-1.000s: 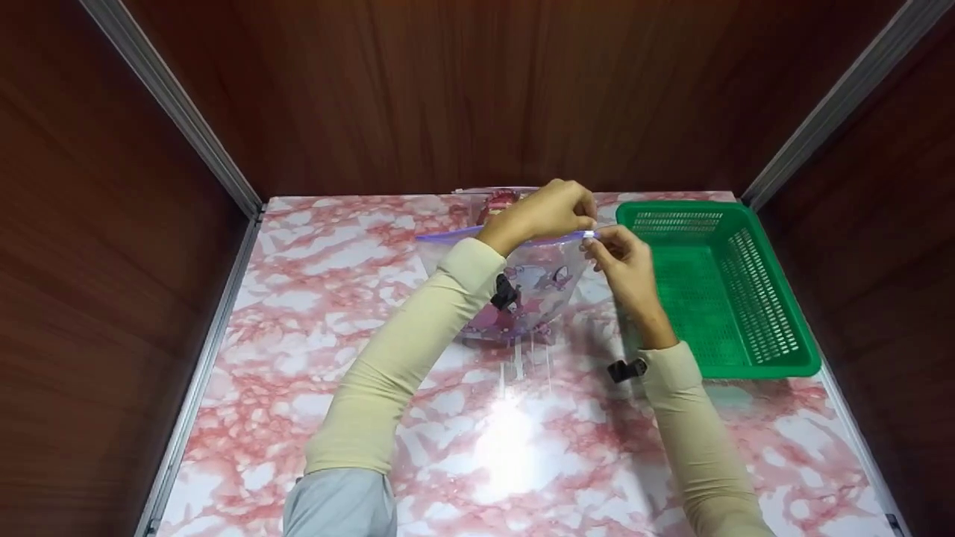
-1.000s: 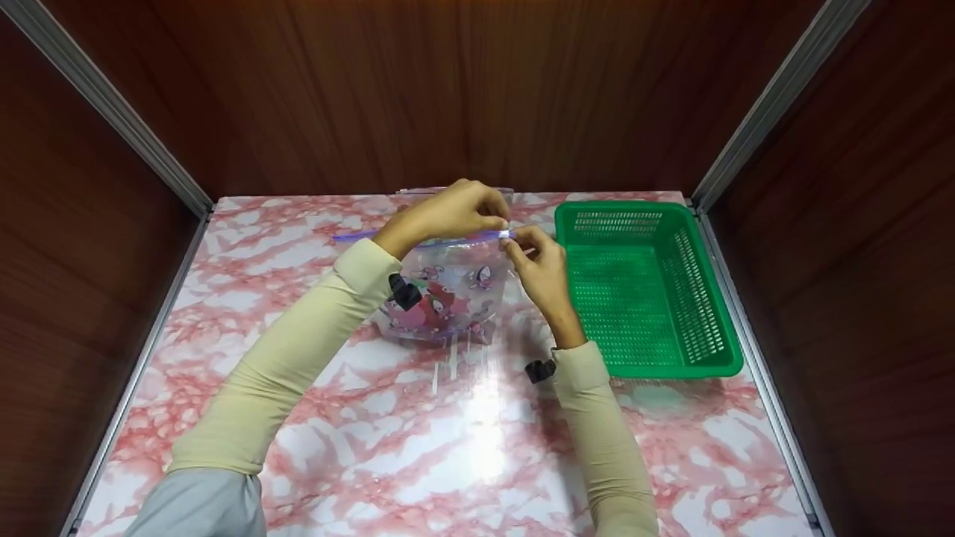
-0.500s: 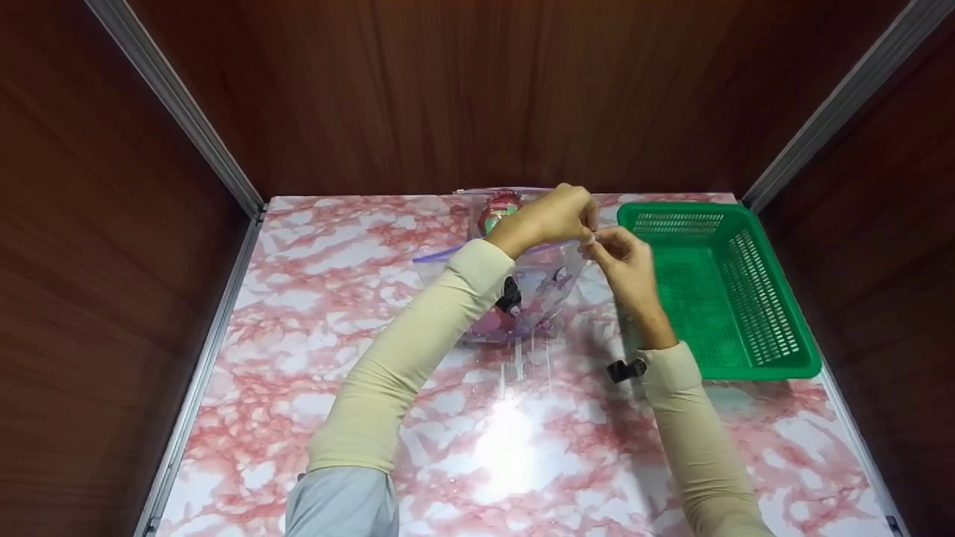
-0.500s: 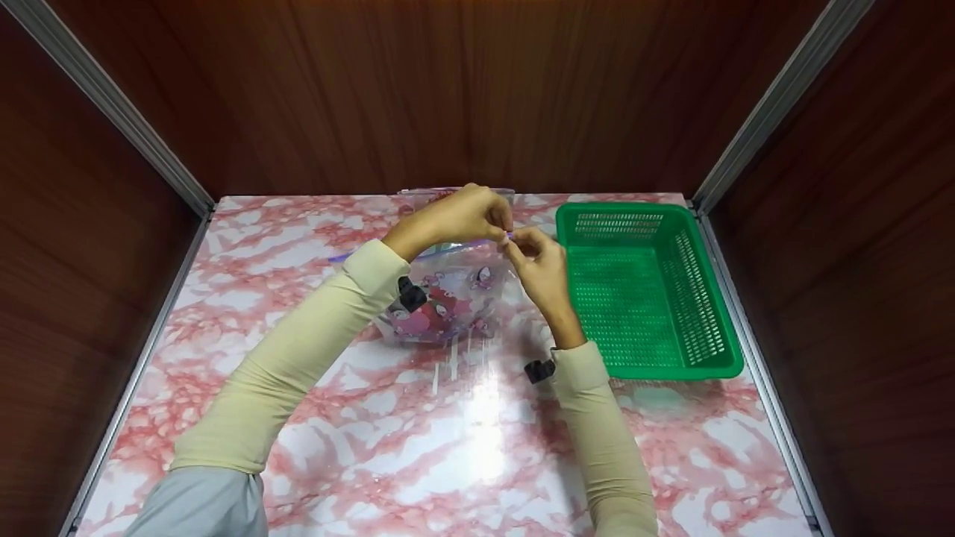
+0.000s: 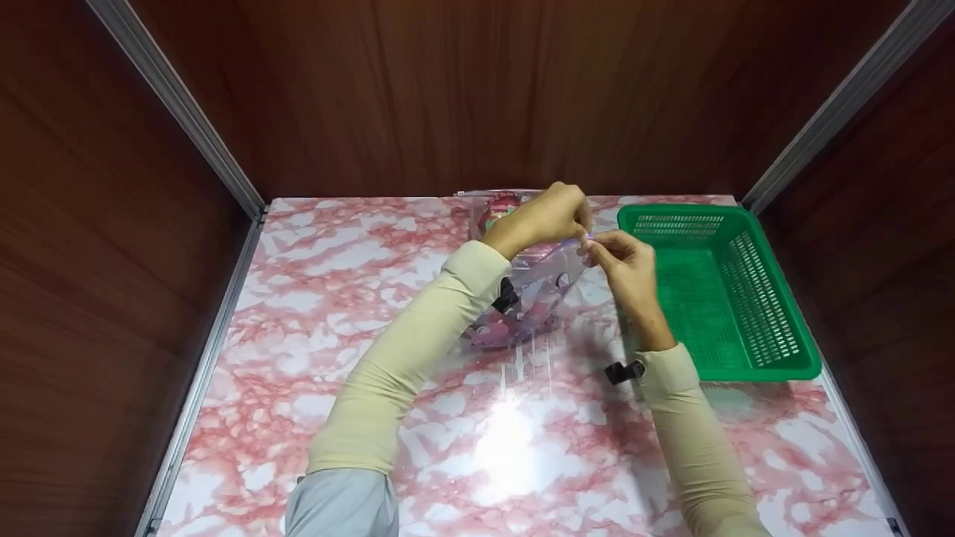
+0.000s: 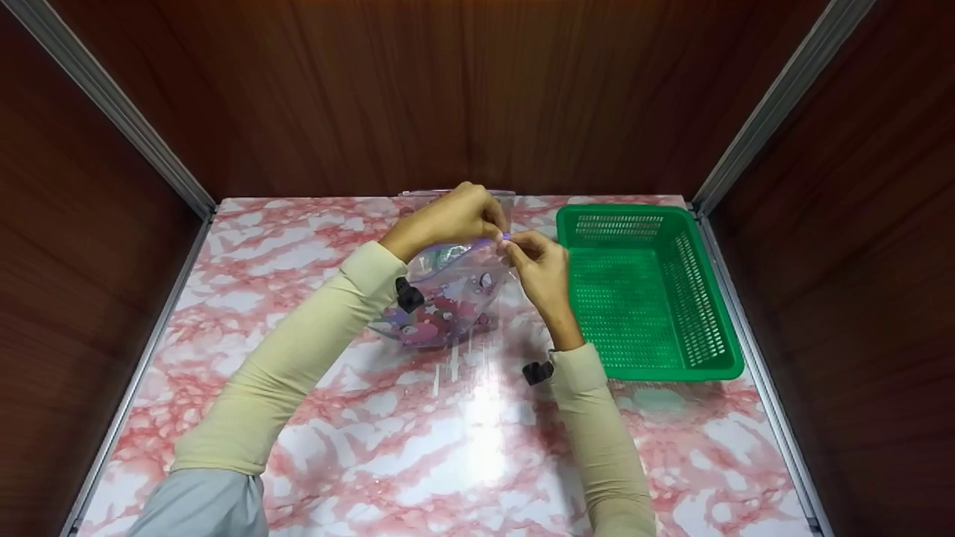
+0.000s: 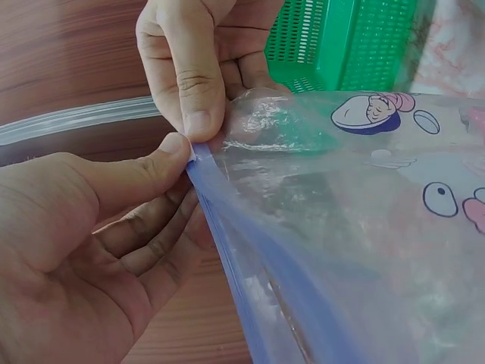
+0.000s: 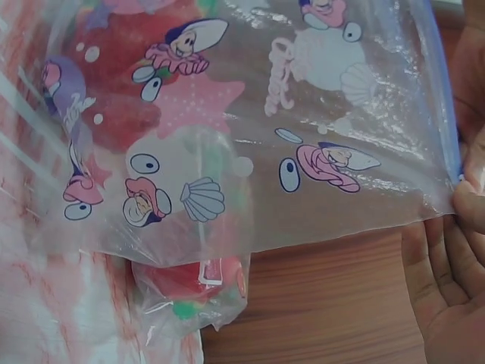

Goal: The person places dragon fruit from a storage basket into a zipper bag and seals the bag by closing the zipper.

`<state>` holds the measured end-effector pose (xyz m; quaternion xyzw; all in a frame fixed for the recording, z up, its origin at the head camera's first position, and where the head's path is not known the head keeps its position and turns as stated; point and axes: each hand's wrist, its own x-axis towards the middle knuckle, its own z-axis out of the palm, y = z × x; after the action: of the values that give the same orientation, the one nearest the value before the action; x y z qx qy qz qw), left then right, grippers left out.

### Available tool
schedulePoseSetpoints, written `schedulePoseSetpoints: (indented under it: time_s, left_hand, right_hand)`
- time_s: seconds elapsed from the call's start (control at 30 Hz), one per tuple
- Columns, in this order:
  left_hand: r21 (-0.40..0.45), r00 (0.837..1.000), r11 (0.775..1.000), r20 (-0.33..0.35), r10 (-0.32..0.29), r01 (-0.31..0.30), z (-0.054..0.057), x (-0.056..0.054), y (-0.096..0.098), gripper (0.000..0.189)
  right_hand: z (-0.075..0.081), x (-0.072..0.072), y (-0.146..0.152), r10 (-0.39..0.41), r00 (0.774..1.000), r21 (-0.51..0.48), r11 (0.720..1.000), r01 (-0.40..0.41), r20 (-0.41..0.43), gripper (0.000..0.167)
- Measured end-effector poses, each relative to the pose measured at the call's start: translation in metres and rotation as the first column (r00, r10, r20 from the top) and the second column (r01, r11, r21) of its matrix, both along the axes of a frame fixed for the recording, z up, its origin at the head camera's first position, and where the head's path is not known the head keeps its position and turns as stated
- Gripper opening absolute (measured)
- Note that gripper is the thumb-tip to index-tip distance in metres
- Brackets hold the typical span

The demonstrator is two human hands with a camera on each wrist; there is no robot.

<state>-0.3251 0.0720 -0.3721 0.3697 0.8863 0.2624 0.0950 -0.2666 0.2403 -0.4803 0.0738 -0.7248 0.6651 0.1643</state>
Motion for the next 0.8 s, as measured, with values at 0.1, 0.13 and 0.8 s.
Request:
schedulePoseSetpoints:
  time_s: [0.1,0.13,0.8]
  left_hand:
    - [-0.001,1.000,1.000,0.004,-0.005,0.005,0.000,0.000,-0.002,0.010]
    - [-0.003,1.000,1.000,0.006,-0.005,0.005,0.000,0.000,-0.002,0.010]
    - [0.021,0.999,0.999,0.030,-0.034,0.034,0.004,0.001,-0.014,0.015]
  right_hand:
    - [-0.001,0.000,-0.001,-0.004,1.000,-0.008,1.000,0.004,-0.012,0.010]
    - [-0.001,0.000,-0.001,-0.006,1.000,-0.011,1.000,0.005,-0.019,0.010]
    - [0.004,0.003,-0.007,-0.025,0.997,0.007,1.000,0.025,-0.067,0.012]
